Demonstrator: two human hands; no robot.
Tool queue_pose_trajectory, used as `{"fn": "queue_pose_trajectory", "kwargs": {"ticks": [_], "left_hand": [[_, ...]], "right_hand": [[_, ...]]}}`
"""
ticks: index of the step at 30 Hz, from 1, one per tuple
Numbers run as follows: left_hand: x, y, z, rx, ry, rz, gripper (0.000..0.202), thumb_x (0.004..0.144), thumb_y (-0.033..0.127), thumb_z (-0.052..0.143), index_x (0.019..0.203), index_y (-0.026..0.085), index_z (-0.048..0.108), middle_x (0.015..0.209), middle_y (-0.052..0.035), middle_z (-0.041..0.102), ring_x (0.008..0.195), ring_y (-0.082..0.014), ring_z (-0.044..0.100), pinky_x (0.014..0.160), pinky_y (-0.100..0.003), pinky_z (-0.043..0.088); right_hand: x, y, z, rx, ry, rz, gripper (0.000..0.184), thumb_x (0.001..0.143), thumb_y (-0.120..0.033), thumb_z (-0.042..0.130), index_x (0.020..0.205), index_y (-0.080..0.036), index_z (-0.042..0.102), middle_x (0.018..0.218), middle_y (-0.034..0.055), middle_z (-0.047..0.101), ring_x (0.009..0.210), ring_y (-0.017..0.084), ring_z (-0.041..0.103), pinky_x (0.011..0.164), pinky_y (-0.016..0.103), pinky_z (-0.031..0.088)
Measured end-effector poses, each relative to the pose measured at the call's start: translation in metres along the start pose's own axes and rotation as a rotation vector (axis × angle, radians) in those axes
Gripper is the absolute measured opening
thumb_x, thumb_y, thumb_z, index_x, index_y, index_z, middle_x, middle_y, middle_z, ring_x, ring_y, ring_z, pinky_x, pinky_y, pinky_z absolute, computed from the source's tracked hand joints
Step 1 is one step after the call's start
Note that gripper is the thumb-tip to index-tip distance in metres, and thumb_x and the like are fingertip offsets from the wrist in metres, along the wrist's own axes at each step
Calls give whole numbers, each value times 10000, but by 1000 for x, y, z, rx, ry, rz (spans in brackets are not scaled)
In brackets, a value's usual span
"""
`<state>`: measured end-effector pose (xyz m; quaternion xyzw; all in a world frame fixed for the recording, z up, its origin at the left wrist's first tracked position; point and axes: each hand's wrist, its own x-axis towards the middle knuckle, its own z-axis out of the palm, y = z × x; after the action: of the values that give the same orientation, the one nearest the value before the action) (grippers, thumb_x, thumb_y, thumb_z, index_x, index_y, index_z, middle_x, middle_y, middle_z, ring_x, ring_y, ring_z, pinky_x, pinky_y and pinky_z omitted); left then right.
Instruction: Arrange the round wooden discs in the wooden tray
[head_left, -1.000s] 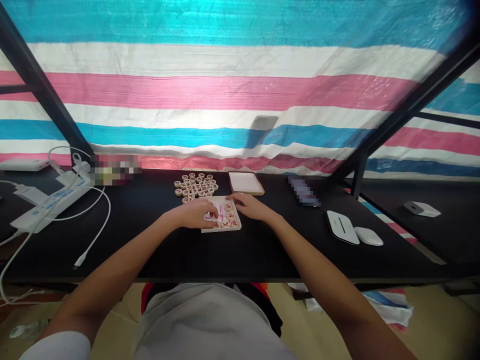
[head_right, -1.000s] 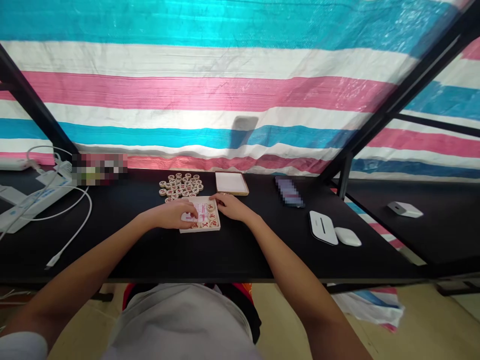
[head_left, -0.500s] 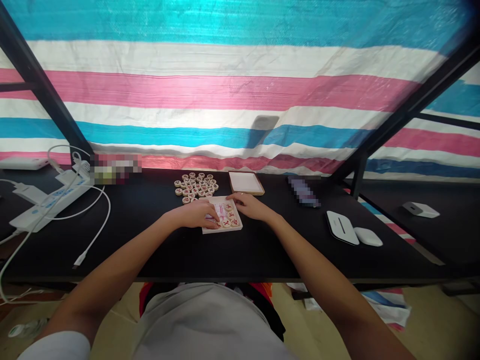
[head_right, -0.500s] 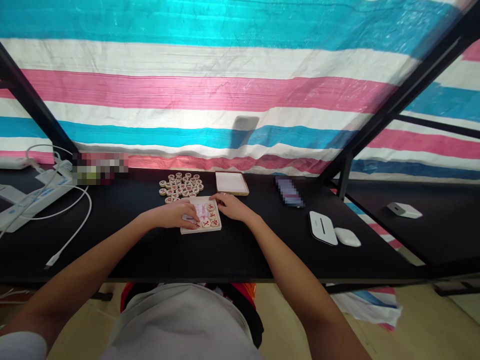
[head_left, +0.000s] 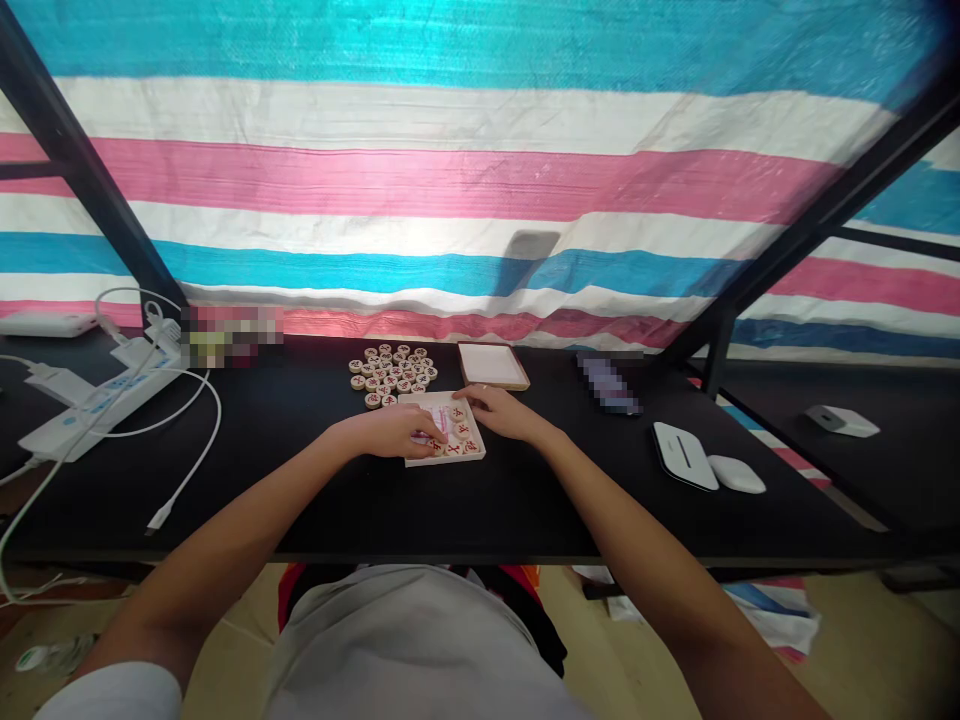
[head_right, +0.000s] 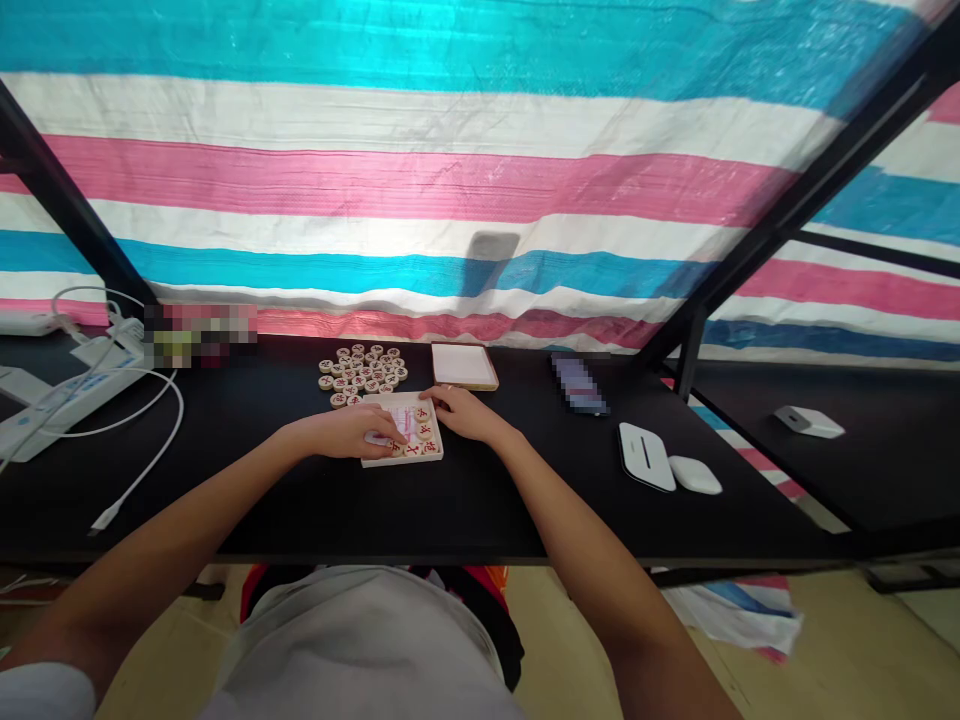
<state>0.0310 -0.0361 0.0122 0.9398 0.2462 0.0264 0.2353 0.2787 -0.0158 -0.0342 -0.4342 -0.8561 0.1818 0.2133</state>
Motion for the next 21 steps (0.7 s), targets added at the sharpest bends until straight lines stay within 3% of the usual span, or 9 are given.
{"fn": "queue_pose_trajectory", "kwargs": {"ticks": [4,10,17,21], "left_hand": [[1,-4,2,9,-5,-8,296,821,333,573,1076,244,693,1043,-34,677,955,-198,566,869,-263,391],[2,1,0,53,37,-130,323,768,323,587,1047,187,678,1000,-64,664,940,-211,579,810,-265,412],[-12,-6,-21,68,237,-232,272,780,344,529,991,195,618,964,-41,649,871,-194,578,772,-275,415],[-16,-12,-25,-19,156,-305,299,767,395,537,986,201,599,949,-30,649,818,-180,586,724,-260,419]], "right_hand": [[0,0,0,-5,-9,12,328,851,-159,461,1139,-181,617,893,53,626,757,153,559,735,292,446],[0,-1,0,12,-15,26,335,841,-147,466,1139,-175,617,903,54,627,754,151,555,726,287,437],[1,-2,-1,-2,-17,33,339,836,-141,460,1128,-175,627,858,45,611,731,150,540,713,283,428],[1,-3,-2,8,-25,48,344,838,-143,452,1136,-168,621,866,49,604,720,148,532,703,282,423]]}}
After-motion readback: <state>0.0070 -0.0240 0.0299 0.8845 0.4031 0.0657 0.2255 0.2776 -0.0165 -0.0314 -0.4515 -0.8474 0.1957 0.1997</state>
